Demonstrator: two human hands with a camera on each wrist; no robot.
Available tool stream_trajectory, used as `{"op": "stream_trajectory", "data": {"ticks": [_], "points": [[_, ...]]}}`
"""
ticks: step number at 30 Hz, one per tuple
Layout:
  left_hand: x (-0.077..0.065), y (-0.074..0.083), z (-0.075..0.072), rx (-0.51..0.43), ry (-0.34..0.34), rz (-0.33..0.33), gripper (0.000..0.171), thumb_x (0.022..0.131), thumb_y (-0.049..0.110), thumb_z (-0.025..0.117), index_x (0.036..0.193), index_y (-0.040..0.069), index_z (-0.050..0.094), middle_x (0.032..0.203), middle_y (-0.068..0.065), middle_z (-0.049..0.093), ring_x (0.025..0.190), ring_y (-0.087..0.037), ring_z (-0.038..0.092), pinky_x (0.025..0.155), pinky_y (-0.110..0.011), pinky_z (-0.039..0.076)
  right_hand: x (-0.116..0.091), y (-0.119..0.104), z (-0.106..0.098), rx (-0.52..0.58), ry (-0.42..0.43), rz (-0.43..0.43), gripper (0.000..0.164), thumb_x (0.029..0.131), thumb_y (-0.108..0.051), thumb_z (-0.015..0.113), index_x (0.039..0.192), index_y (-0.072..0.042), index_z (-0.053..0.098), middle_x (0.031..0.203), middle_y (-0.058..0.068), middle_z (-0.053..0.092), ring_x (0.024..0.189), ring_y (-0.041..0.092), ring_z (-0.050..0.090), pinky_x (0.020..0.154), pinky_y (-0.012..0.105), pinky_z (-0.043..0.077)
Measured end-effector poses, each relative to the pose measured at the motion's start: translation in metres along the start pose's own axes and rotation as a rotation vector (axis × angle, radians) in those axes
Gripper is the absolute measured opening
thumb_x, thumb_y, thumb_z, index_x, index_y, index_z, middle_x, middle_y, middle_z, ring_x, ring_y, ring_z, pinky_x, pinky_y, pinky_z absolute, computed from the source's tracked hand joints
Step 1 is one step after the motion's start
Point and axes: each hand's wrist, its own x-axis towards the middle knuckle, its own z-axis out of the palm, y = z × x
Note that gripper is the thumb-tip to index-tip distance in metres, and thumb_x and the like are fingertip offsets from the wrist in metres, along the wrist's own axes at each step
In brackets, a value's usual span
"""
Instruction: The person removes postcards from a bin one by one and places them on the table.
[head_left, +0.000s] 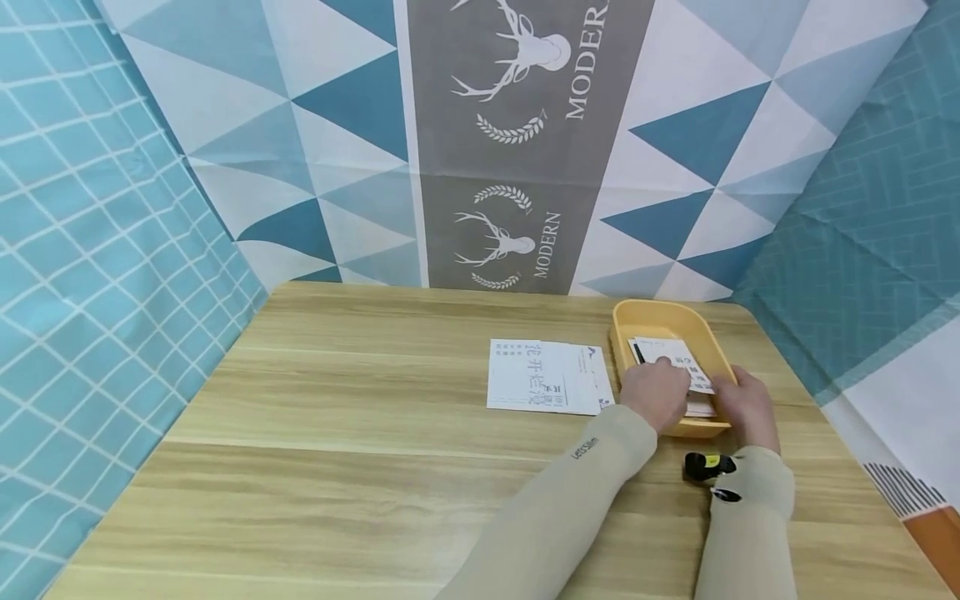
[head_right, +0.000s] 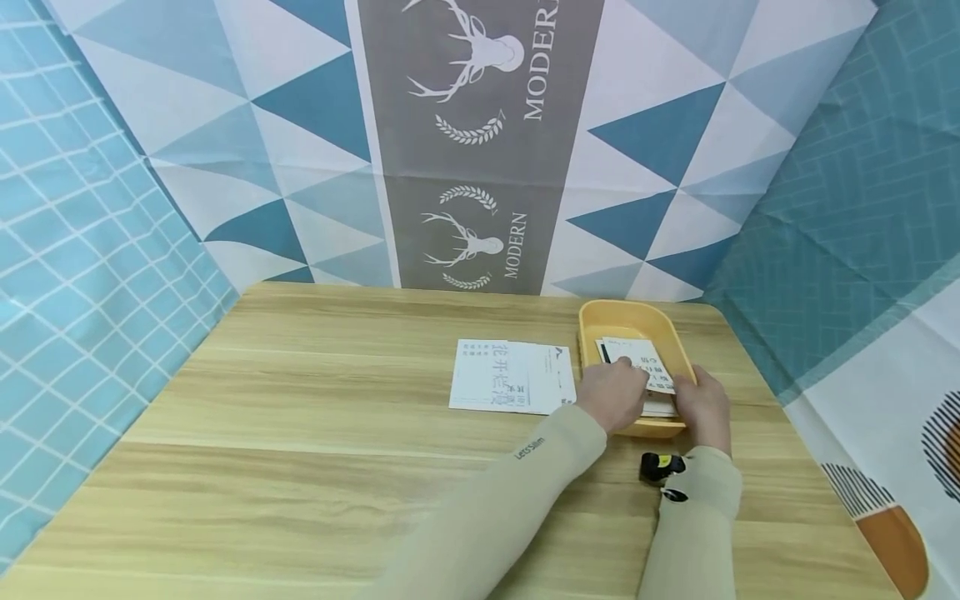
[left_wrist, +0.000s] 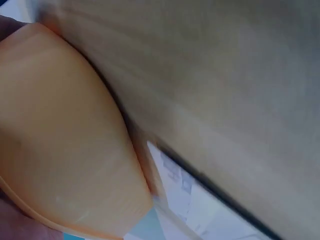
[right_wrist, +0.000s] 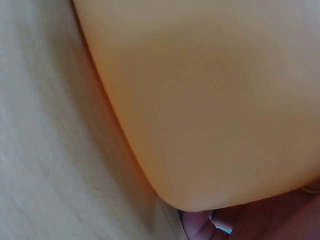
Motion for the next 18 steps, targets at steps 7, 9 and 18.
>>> {"op": "stream_trajectory", "data": {"ticks": [7, 9, 18], "points": [[-0.0044, -0.0012, 0.0049, -0.050, 0.086, -0.018, 0.014, 0.100, 0.034, 0.061, 0.104, 0.033, 0.075, 0.110, 0.009, 0.066, 0.085, -0.006, 0.063, 0.068, -0.021, 0.057, -0.0004, 0.0028, -0.0034, -0.017, -0.027, -0.005, 0.063, 0.106, -0.032, 0.028, 0.159, 0.001, 0.020, 0.159, 0.033, 0.027, 0.135, 0.047, 0.036, 0.115, 0.061, 0.032], [-0.0056, -0.0023, 0.0055, -0.088, 0.119, -0.033, 0.010, 0.097, 0.031, 0.066, 0.102, 0.031, 0.076, 0.116, 0.008, 0.064, 0.087, -0.006, 0.063, 0.070, -0.019, 0.056, -0.0002, 0.0034, -0.0042, -0.028, -0.027, -0.018, 0.064, 0.106, -0.032, 0.027, 0.159, 0.002, 0.019, 0.160, 0.034, 0.025, 0.138, 0.048, 0.033, 0.118, 0.062, 0.027], [-0.0104, -0.0061, 0.0020, -0.201, 0.210, -0.052, 0.046, 0.084, 0.024, 0.082, 0.127, 0.024, 0.065, 0.137, 0.001, 0.056, 0.095, -0.002, 0.063, 0.076, -0.011, 0.053, -0.0003, 0.0008, -0.0056, -0.010, -0.045, -0.004, 0.063, 0.105, -0.031, 0.027, 0.158, 0.002, 0.021, 0.155, 0.034, 0.029, 0.128, 0.045, 0.036, 0.116, 0.061, 0.029]]}}
